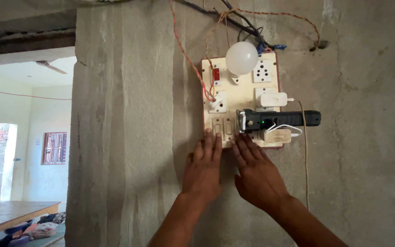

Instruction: The person screws a light bulb into a socket on a wall-mounted electrical board, then repeatedly presses switches to turn the bulb on and off. The person also removes and reinserts the bulb multiple times while continuing to operate the switches.

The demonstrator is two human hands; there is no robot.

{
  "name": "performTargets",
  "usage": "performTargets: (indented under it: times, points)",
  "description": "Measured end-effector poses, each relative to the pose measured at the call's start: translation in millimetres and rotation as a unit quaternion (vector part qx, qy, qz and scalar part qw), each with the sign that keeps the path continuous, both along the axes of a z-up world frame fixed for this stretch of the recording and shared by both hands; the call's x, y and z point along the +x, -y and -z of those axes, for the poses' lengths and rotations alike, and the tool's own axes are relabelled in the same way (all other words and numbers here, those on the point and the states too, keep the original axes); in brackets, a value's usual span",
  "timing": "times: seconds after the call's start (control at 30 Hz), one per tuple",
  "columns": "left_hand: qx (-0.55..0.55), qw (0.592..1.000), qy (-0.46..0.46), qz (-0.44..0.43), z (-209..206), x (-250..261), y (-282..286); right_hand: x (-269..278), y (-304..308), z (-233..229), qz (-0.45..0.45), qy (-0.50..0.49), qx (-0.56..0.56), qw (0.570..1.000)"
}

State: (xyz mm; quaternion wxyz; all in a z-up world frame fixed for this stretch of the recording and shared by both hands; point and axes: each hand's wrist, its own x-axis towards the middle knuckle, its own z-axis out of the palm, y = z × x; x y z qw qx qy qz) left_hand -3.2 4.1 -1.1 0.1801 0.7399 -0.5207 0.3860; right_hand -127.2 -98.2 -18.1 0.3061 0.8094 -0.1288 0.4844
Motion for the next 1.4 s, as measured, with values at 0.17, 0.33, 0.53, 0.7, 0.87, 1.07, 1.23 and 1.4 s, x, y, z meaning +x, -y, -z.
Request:
performTargets:
  times: [0.17,0.33,0.53,0.7,0.87,1.07,1.23,1.4]
  points:
    - [-0.059,0.997,0.016,0.054,-6.1,0.7,-0.3,-1.2,-0.4,-1.3,-0.004,-0.004,0.013,1.0]
    - [-0.074,0.996,0.037,0.04,-13.1,-0.6,2.9,-3.6,1.9,-2.5,-0.022,-0.002,-0.014,1.0]
    - [-0.084,0.995,0.01,0.05,-23.9,-5.8,-1.5,-4.3,-6.3,-3.2,-0.012,-0.009,0.025,1.0]
    - [-0.068,0.994,-0.015,0.081,-25.8,-2.4,-10.9,3.0,-13.9,-0.4,-0.036,-0.011,-0.012,0.999]
    - [-0.106,0.988,-0.007,0.108,-16.4,7.9,-14.1,11.3,-26.5,-4.5,-0.108,0.001,-0.028,0.994]
    - [-0.119,0.982,0.081,0.119,-8.3,29.0,-11.5,-1.6,-51.0,-12.8,-0.116,-0.007,-0.143,0.983]
    - [-0.118,0.985,0.051,0.118,-11.6,25.9,-8.1,-27.3,-54.1,-55.7,-0.099,0.042,-0.17,0.98]
    - [-0.112,0.986,0.062,0.109,-21.0,12.8,-7.4,-54.7,-53.4,-81.5,-0.107,0.107,-0.128,0.98]
